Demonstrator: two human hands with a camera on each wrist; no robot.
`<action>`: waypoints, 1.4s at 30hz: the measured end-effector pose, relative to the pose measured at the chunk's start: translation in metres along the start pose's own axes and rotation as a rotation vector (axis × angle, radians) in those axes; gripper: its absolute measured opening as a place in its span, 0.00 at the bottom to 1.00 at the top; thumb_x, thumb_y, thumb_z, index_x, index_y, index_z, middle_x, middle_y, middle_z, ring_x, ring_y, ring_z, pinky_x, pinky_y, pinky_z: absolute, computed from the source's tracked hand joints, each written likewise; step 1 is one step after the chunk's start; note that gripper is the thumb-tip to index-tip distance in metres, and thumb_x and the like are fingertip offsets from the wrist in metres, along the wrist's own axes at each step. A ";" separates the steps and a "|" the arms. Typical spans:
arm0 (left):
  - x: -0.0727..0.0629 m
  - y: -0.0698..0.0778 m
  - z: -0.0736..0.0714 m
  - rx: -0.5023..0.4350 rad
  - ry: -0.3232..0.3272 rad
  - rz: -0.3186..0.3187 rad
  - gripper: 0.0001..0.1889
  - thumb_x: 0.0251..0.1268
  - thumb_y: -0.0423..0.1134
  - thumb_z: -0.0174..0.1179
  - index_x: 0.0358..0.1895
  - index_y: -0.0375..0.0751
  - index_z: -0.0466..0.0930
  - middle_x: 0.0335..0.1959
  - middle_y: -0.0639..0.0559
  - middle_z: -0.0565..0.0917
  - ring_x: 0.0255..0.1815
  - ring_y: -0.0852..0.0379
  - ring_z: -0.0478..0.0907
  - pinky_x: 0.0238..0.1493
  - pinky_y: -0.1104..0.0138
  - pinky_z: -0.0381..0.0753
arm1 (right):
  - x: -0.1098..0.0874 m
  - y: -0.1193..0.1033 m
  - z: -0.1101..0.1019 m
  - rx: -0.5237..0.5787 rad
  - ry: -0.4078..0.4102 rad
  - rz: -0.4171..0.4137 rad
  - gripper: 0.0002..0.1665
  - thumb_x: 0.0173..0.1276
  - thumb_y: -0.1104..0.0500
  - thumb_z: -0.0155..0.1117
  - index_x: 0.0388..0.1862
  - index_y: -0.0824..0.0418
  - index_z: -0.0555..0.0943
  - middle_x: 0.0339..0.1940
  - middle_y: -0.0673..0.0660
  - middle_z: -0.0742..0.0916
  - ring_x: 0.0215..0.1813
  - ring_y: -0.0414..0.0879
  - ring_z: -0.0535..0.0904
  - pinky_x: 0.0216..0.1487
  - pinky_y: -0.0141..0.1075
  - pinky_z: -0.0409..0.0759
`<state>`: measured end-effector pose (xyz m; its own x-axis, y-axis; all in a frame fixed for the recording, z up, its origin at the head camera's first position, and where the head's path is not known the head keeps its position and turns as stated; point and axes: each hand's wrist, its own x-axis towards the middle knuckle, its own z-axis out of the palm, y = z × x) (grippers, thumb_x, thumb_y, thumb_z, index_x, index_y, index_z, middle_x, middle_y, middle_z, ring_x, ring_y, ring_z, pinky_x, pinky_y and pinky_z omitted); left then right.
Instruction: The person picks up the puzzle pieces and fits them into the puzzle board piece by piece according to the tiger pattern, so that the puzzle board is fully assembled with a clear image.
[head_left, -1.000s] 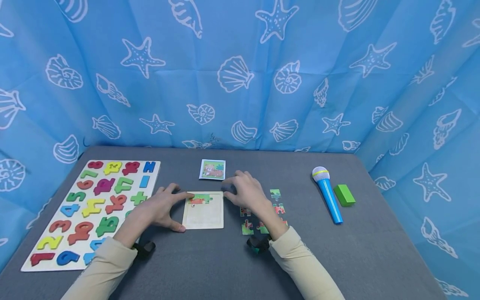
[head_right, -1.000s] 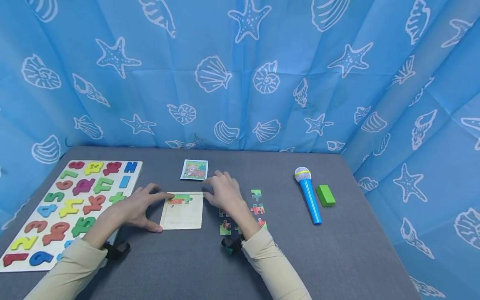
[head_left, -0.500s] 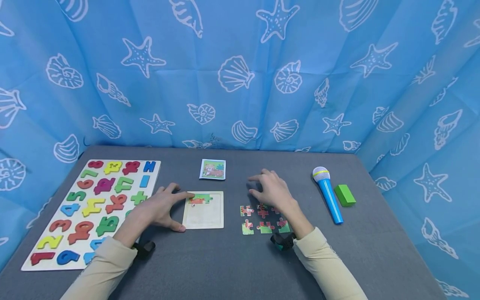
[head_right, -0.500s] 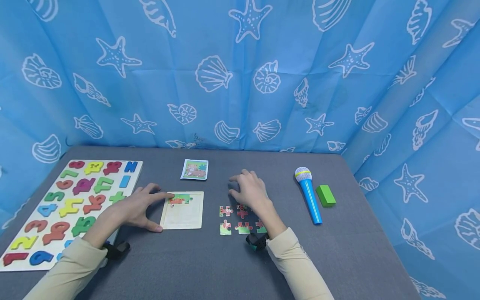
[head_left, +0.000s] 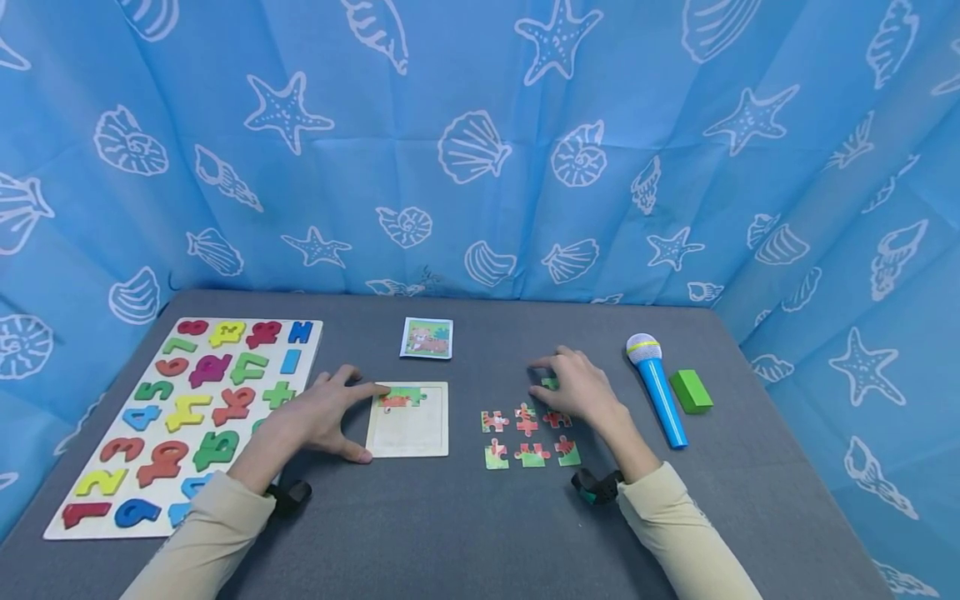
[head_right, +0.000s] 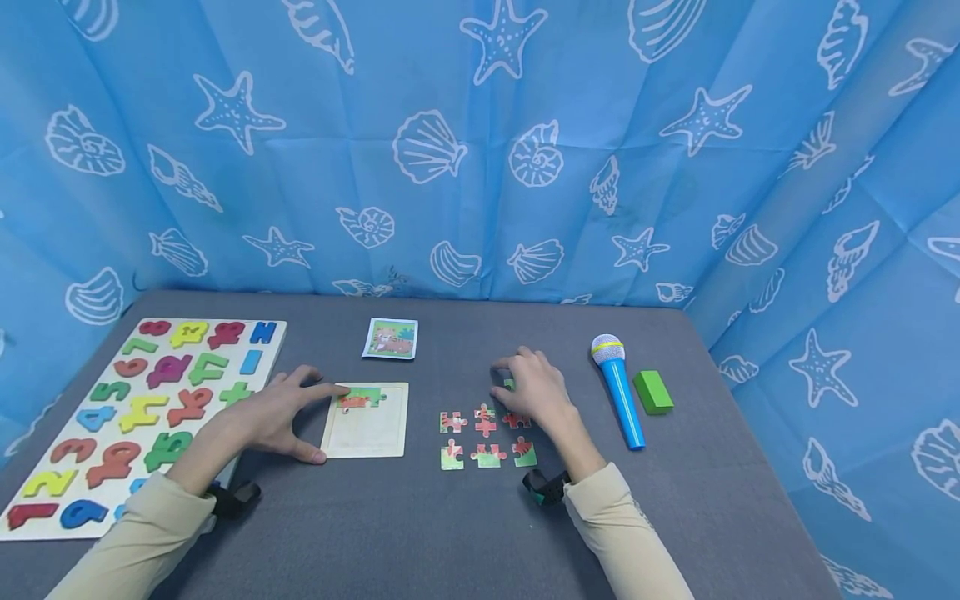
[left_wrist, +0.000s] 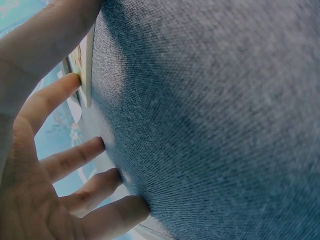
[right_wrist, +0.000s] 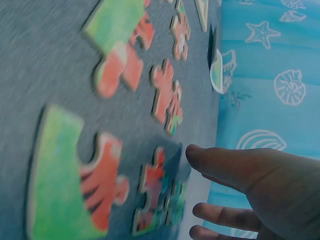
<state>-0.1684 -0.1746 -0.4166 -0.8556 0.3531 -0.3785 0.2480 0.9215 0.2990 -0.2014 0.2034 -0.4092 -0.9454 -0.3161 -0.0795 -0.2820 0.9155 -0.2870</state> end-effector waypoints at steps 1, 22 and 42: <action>0.000 0.000 0.000 0.000 0.000 0.000 0.51 0.44 0.64 0.79 0.76 0.62 0.67 0.77 0.37 0.62 0.69 0.32 0.65 0.59 0.32 0.75 | -0.001 0.002 0.000 -0.001 -0.003 0.003 0.25 0.68 0.50 0.72 0.62 0.57 0.84 0.52 0.63 0.84 0.53 0.57 0.80 0.44 0.53 0.81; -0.001 0.000 0.000 -0.004 0.008 0.009 0.51 0.44 0.62 0.80 0.76 0.61 0.67 0.77 0.36 0.62 0.70 0.31 0.64 0.60 0.33 0.74 | -0.008 0.011 -0.002 0.021 -0.072 0.007 0.22 0.70 0.54 0.70 0.61 0.59 0.85 0.51 0.63 0.85 0.51 0.55 0.81 0.46 0.53 0.82; -0.001 0.000 0.000 -0.008 0.013 0.025 0.51 0.44 0.62 0.80 0.76 0.60 0.67 0.77 0.36 0.61 0.71 0.31 0.63 0.59 0.33 0.75 | -0.006 0.005 0.003 0.029 0.011 -0.028 0.19 0.69 0.54 0.69 0.56 0.59 0.86 0.49 0.61 0.87 0.46 0.52 0.82 0.43 0.50 0.81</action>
<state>-0.1676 -0.1752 -0.4167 -0.8550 0.3739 -0.3593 0.2659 0.9110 0.3153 -0.1967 0.2092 -0.4130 -0.9391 -0.3383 -0.0602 -0.3035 0.8988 -0.3164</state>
